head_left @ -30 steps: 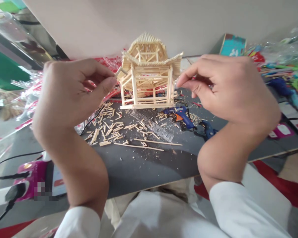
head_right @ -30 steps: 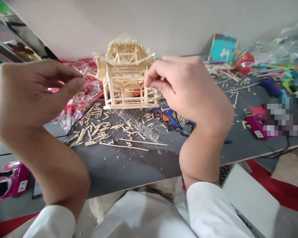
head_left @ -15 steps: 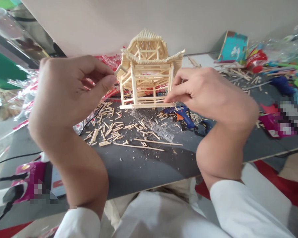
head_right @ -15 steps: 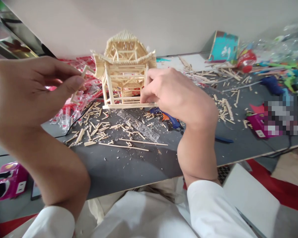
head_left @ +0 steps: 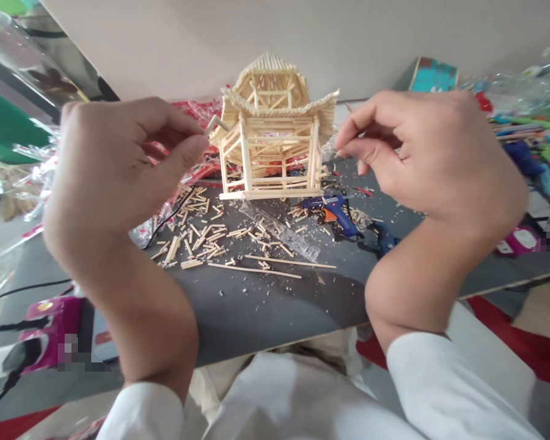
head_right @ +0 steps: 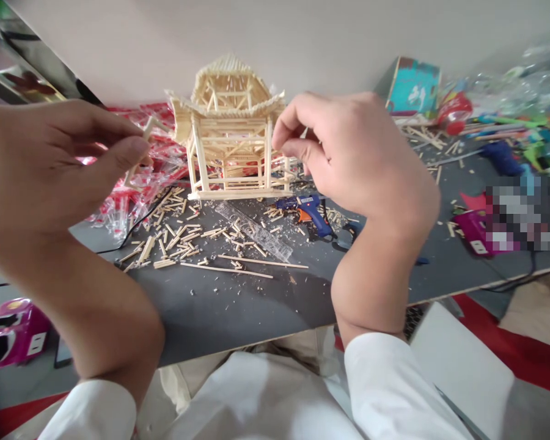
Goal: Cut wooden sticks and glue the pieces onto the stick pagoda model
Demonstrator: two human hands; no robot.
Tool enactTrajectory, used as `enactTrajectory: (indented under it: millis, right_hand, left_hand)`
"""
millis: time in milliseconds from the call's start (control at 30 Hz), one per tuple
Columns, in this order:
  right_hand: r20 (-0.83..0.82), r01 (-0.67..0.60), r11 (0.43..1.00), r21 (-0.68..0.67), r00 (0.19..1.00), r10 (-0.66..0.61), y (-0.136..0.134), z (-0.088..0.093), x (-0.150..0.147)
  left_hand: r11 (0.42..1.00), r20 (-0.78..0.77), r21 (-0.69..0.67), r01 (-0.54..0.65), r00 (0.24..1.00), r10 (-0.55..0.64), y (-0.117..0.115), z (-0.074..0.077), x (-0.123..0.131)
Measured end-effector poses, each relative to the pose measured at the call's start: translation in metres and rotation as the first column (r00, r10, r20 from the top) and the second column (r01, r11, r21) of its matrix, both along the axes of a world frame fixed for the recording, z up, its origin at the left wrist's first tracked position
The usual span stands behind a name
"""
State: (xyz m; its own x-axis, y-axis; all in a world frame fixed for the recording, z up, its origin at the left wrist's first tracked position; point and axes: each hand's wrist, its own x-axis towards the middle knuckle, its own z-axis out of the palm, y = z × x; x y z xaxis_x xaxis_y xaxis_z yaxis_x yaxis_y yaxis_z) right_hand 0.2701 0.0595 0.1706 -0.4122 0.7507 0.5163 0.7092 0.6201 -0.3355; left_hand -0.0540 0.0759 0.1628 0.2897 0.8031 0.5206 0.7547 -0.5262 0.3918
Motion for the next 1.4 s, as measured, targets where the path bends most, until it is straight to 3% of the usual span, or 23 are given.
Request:
enactTrajectory:
  millis: [167,333,567,1100,1267,1400]
  right_hand:
    - [0.027,-0.051,0.999,-0.008,0.998,0.051,-0.011,0.004,-0.013]
    - [0.128,-0.203,0.979,-0.022,0.971,0.204,-0.016,-0.011,-0.053]
    - [0.228,-0.086,0.996,-0.03,0.969,0.091,-0.02,-0.039,-0.104]
    - [0.198,-0.14,0.988,-0.073,0.969,0.152,-0.012,-0.048,-0.098]
    - [0.063,-0.113,0.993,-0.011,0.992,0.114,-0.013,-0.035,-0.088]
    - [0.058,-0.077,0.996,0.046,0.996,0.074,-0.013,-0.027,-0.079]
  left_hand:
    - [1.0,-0.002,0.004,0.003,1.0,-0.003,-0.002,-0.001,-0.002]
    - [0.999,-0.021,0.027,-0.02,1.0,0.021,-0.003,-0.001,-0.004]
    - [0.999,-0.02,0.023,-0.035,0.999,0.036,-0.005,0.0,-0.006]
    - [1.0,-0.029,0.026,0.003,1.0,-0.003,-0.006,0.002,-0.017]
    - [1.0,-0.029,0.007,0.019,0.999,-0.018,-0.008,0.005,-0.018]
    - [1.0,-0.035,0.007,0.02,0.999,-0.02,-0.01,0.006,-0.017]
